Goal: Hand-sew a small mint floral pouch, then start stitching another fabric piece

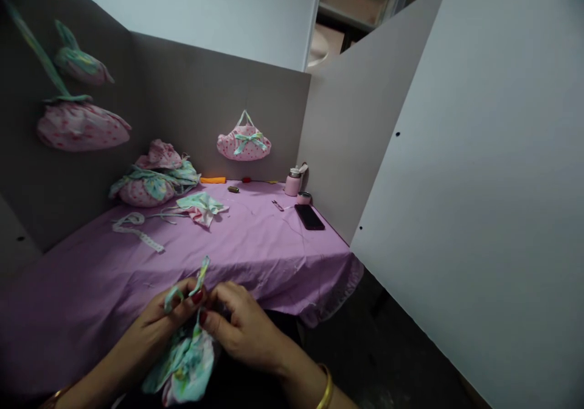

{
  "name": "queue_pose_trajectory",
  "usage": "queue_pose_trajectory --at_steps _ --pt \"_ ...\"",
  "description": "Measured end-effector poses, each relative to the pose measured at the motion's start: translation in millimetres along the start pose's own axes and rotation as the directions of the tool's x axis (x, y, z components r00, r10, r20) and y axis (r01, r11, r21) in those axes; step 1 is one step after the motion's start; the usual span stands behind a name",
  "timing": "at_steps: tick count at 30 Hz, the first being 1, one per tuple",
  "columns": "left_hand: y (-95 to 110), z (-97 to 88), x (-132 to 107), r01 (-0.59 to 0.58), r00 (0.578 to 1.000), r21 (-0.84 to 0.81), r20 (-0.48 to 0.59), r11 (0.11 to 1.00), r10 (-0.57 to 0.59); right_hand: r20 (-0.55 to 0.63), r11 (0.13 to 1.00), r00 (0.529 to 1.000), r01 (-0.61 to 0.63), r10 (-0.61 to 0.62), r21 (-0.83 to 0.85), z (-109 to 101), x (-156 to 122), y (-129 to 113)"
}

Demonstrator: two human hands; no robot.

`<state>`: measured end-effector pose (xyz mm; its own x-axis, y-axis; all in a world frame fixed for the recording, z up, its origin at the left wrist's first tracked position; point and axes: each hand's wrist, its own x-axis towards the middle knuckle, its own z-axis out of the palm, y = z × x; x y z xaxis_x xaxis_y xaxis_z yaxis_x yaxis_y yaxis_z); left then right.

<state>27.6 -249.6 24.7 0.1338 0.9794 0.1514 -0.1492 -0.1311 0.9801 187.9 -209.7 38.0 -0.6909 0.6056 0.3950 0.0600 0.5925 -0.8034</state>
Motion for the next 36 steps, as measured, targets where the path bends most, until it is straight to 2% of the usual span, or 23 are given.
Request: queue_pose_trajectory --at_steps 3,6,9,11,14,16,19,23,26,28,31,34,36 --pt "3.0 3.1 -6.5 -0.052 0.998 0.002 -0.042 0.999 0.052 0.001 0.994 0.999 0.032 -0.032 -0.1 1.3 -1.4 -4.6" --pt "4.1 6.8 -14.7 -0.044 0.995 -0.045 -0.095 0.998 0.039 0.004 0.984 0.997 0.083 -0.083 -0.157 2.4 -4.6 -5.3" --pt "4.4 9.2 -18.8 -0.039 0.994 -0.044 -0.104 0.998 0.034 -0.002 0.983 0.995 0.1 -0.102 -0.155 1.3 -9.5 -2.0" --pt "5.3 9.4 -16.6 -0.049 0.996 -0.029 -0.076 0.998 0.047 -0.022 0.992 0.997 0.066 -0.069 -0.106 -0.1 -12.8 0.9" --pt "8.0 8.1 -9.0 -0.065 0.997 0.044 -0.036 0.997 0.066 -0.086 1.0 0.996 -0.014 0.012 -0.015 -0.7 -15.8 3.1" --pt "10.0 6.9 -4.8 -0.076 0.995 0.115 -0.054 0.99 0.083 -0.201 1.0 0.98 -0.006 0.004 -0.009 0.8 -16.1 2.2" --pt "12.6 6.6 -2.1 -0.103 0.985 0.227 -0.11 0.968 0.131 -0.325 0.99 0.943 0.035 -0.078 -0.138 4.9 -14.0 -1.4" --pt "14.1 8.9 -1.5 -0.187 0.974 0.358 -0.056 0.915 0.221 -0.247 0.946 0.964 0.01 -0.095 -0.323 9.4 -8.0 -4.3" --pt "10.7 11.7 -3.6 -0.149 0.981 0.251 -0.085 0.956 0.175 -0.226 0.928 0.969 0.013 -0.104 -0.371 11.1 -5.1 -3.8" --pt "5.0 13.5 -7.3 -0.075 0.98 0.081 -0.177 0.994 0.089 -0.21 0.913 0.966 0.054 -0.15 -0.405 11.9 -5.6 -2.8" --pt "-5.7 15.0 -13.8 -0.007 0.94 -0.097 -0.339 0.995 -0.027 -0.164 0.886 0.964 0.116 -0.209 -0.45 13.4 -9.4 0.1" --pt "-10.4 14.8 -15.6 0.037 0.911 -0.131 -0.403 0.991 -0.087 -0.151 0.89 0.97 0.107 -0.192 -0.443 14.8 -14.0 5.4" --pt "-6.7 13.7 -13.5 0.058 0.923 -0.053 -0.379 0.997 -0.074 -0.164 0.909 0.976 0.065 -0.144 -0.412 15.2 -15.9 9.7"
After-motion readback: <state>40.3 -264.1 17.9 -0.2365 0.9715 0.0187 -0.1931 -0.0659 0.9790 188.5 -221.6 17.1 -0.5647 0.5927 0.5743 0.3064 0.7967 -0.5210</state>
